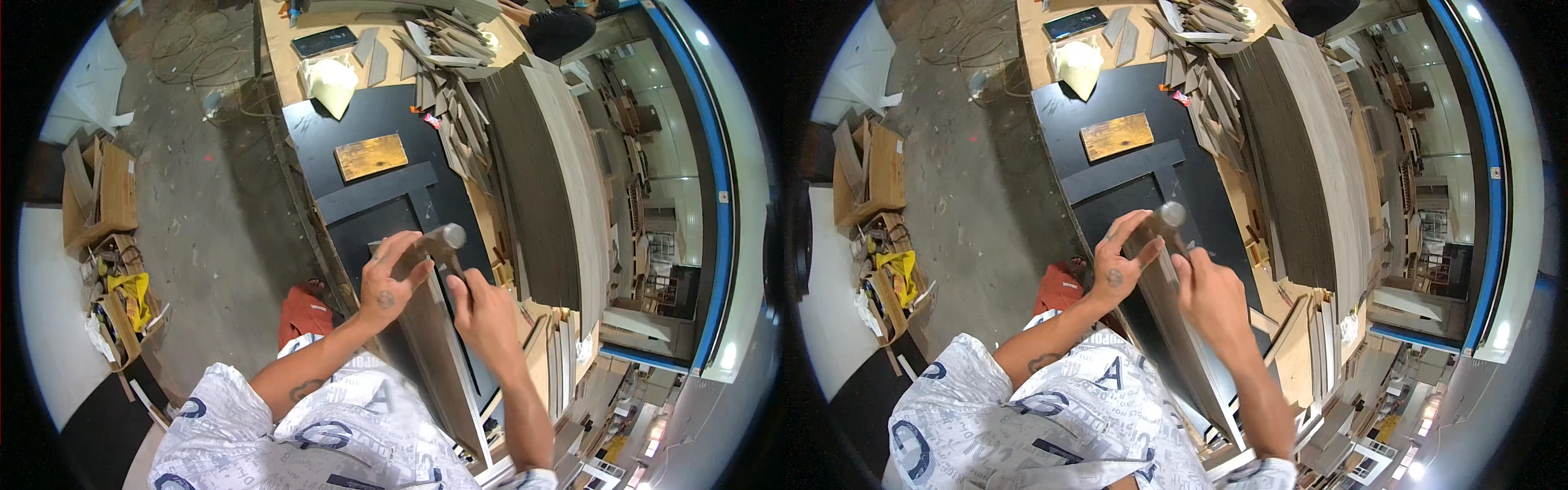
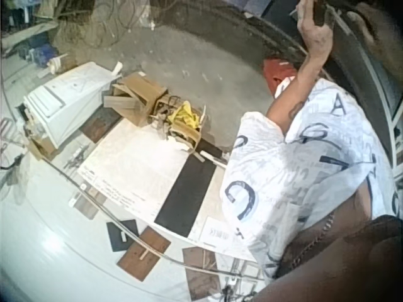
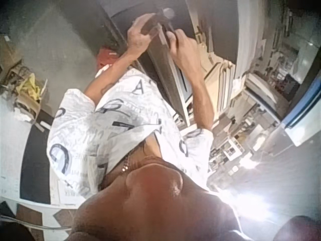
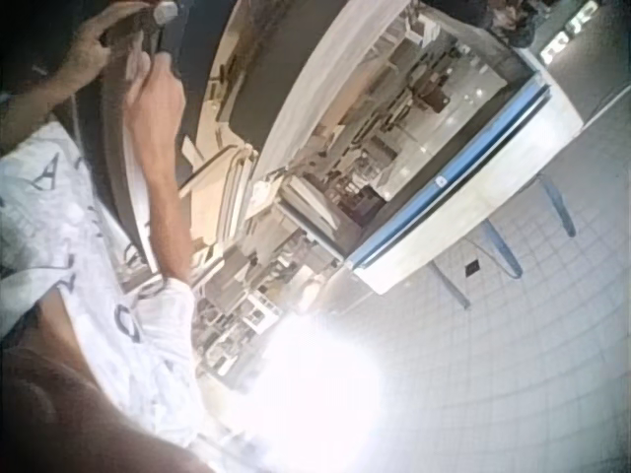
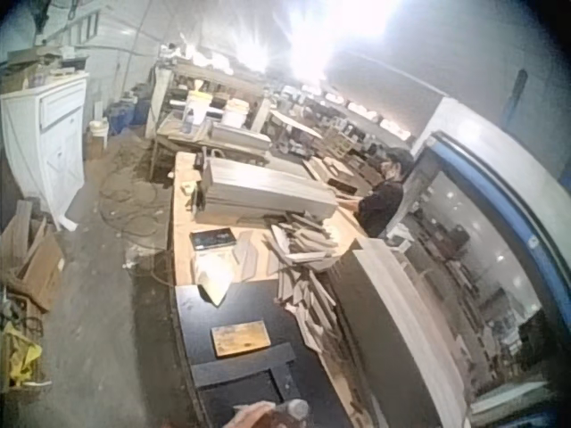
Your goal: The person assembles a wooden frame panel by aligning wooden boards on a workbench, fastening the pieces together using a pneumatic nail gun, and tapping the joints with a hammer.
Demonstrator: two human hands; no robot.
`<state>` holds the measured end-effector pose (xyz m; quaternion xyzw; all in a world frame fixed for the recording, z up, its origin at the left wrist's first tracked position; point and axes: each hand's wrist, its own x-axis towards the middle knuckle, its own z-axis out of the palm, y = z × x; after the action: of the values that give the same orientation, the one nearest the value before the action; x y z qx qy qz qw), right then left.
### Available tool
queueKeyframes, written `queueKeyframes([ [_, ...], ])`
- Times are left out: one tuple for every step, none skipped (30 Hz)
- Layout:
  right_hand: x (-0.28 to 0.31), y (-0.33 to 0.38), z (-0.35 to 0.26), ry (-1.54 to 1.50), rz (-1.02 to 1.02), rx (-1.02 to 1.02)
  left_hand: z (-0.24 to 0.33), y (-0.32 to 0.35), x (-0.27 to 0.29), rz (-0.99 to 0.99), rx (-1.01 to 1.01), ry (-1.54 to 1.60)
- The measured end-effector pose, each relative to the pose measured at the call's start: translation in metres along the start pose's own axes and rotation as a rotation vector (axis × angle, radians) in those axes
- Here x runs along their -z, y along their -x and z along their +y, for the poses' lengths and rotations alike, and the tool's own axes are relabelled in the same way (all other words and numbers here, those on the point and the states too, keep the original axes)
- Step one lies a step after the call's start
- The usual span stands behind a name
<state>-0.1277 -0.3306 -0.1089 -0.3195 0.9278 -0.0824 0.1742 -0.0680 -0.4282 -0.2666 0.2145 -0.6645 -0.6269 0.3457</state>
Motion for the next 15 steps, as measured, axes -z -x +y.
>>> queueKeyframes([
  [-0.003, 0.011, 0.005, -0.124, 0.106, -0.043, -0.005, -0.002, -0.001, -0.008, -0.007, 0.007],
  [-0.005, 0.024, 0.011, -0.123, 0.115, -0.049, -0.019, -0.008, 0.001, -0.147, 0.048, 0.167],
  [-0.010, 0.037, 0.020, -0.237, 0.174, -0.153, -0.031, -0.019, 0.004, -0.292, 0.098, 0.324],
  [-0.018, 0.049, 0.028, -0.357, 0.226, -0.260, -0.038, -0.032, 0.011, -0.426, 0.216, 0.465],
  [-0.025, 0.058, 0.037, -0.350, 0.287, -0.252, -0.049, -0.044, 0.016, -0.525, 0.234, 0.512],
  [-0.030, 0.067, 0.042, -0.360, 0.298, -0.262, -0.058, -0.051, 0.022, -0.625, 0.254, 0.557],
  [-0.034, 0.074, 0.048, -0.300, 0.339, -0.254, -0.063, -0.053, 0.025, -0.646, 0.254, 0.553],
  [-0.038, 0.082, 0.053, -0.239, 0.381, -0.247, -0.066, -0.055, 0.027, -0.691, 0.245, 0.543],
  [-0.044, 0.090, 0.059, -0.239, 0.394, -0.292, -0.068, -0.058, 0.026, -0.741, 0.235, 0.535],
  [-0.047, 0.100, 0.064, -0.250, 0.413, -0.314, -0.068, -0.061, 0.027, -0.772, 0.232, 0.531],
  [-0.049, 0.109, 0.068, -0.247, 0.386, -0.369, -0.066, -0.061, 0.027, -0.771, 0.283, 0.563],
  [-0.052, 0.116, 0.070, -0.246, 0.358, -0.424, -0.064, -0.061, 0.027, -0.768, 0.335, 0.594],
  [-0.055, 0.124, 0.071, -0.259, 0.373, -0.436, -0.061, -0.059, 0.023, -0.775, 0.394, 0.654],
  [-0.060, 0.131, 0.073, -0.272, 0.390, -0.462, -0.060, -0.058, 0.020, -0.808, 0.397, 0.647],
  [-0.067, 0.138, 0.077, -0.268, 0.411, -0.456, -0.061, -0.057, 0.019, -0.777, 0.405, 0.665],
])
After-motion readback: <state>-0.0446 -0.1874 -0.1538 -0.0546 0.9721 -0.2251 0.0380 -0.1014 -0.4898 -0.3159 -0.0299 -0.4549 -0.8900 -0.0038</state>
